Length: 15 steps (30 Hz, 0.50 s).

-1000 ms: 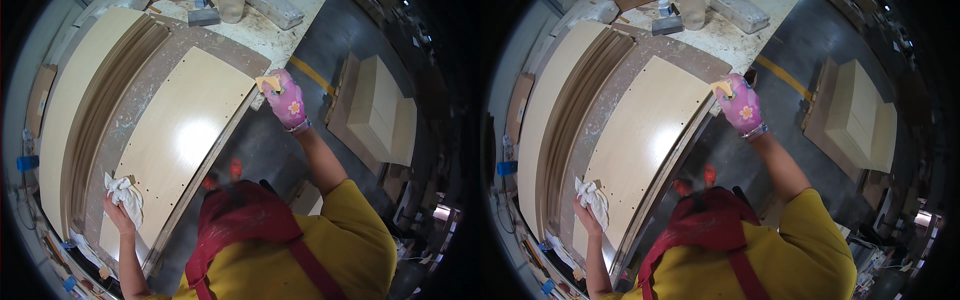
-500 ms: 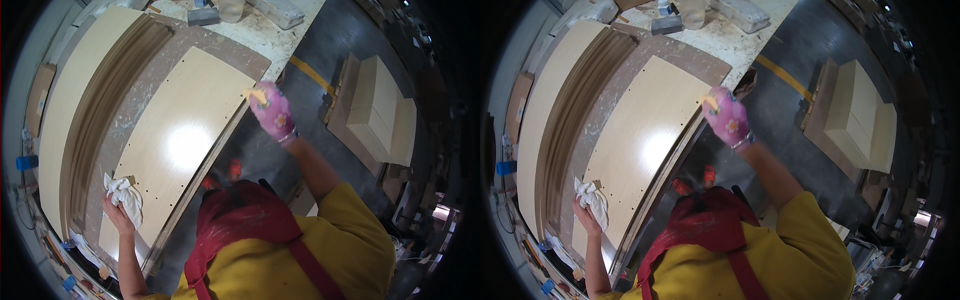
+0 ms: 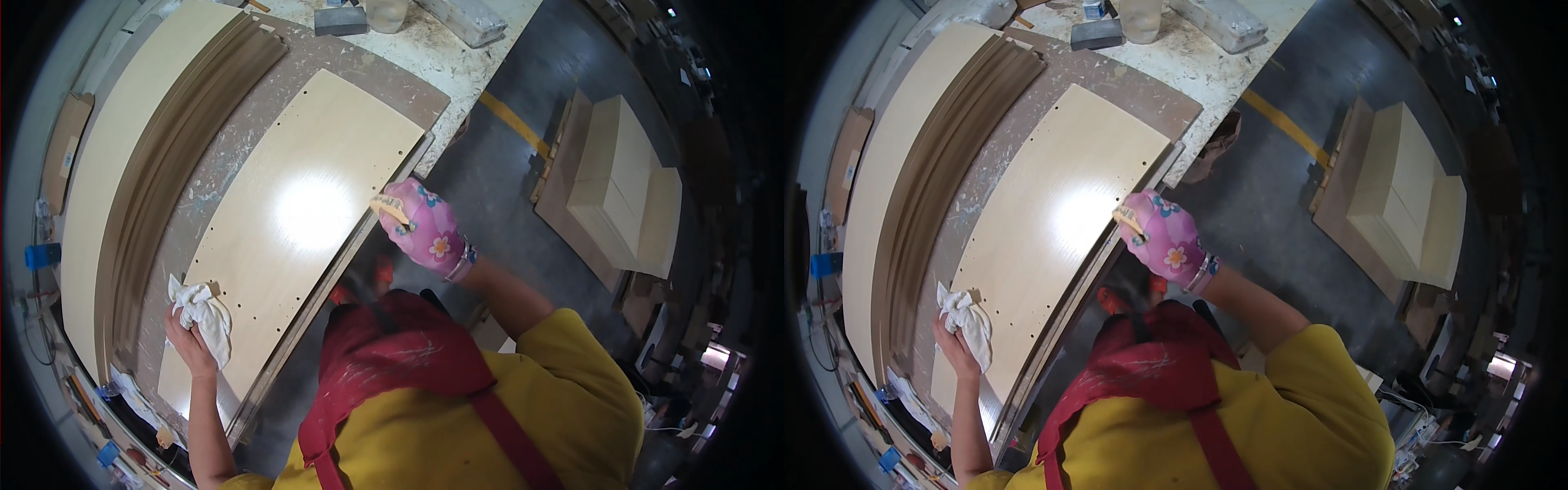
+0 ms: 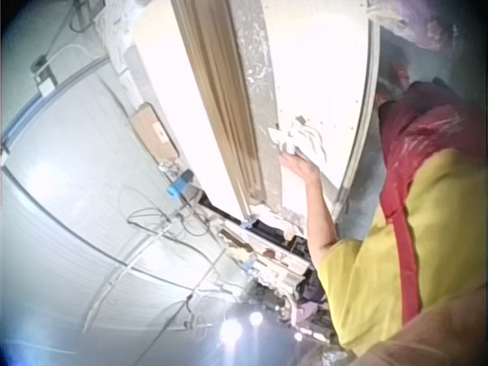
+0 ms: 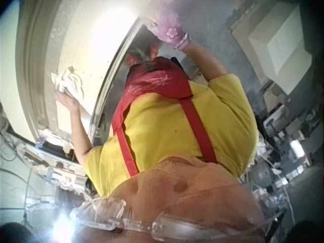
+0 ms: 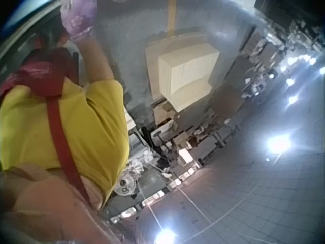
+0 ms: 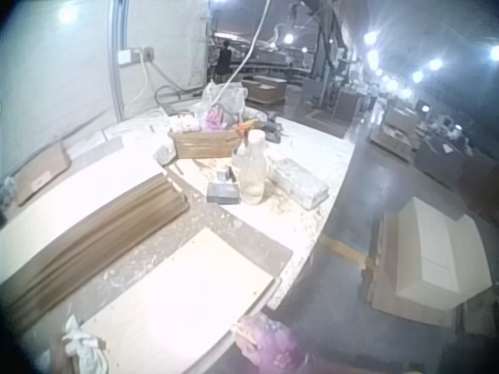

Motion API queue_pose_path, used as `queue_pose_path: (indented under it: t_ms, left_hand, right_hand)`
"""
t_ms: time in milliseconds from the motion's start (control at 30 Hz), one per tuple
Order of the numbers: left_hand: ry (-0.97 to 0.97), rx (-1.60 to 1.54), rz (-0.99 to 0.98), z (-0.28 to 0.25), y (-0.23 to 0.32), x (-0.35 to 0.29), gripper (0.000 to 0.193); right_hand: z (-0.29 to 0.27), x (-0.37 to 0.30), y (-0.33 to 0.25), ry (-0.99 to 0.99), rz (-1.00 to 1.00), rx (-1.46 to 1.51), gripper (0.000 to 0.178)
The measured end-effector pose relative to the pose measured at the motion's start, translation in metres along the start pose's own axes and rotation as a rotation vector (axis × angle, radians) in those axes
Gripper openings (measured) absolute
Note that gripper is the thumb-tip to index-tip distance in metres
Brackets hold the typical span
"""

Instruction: The person sands a light-colored wooden board with a sanding block, wipes it with a cloth, and applies a liquid finish. They then cut a small piece of wood with scissors and apply a substance to the board's edge with a sponge.

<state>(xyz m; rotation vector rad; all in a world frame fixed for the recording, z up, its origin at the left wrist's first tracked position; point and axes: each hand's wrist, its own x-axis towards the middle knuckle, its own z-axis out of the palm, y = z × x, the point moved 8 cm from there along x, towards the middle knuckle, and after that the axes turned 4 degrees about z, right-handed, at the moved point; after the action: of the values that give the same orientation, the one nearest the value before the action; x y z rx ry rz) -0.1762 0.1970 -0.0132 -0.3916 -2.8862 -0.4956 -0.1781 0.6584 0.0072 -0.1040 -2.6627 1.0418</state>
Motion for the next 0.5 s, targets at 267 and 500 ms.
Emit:
queue_pose_path:
  t_ms: [267,500]
  left_hand:
    - [-0.001,-0.001,0.016,0.002,-0.004,-0.001,0.034]
    - [-0.019,0.001,0.022,0.002,-0.006,-0.002,0.038]
  right_hand:
    - [-0.021,0.025,0.026,0.062,0.066,0.008,0.027]
    - [-0.024,0.026,0.021,0.038,0.053,-0.045,0.026]
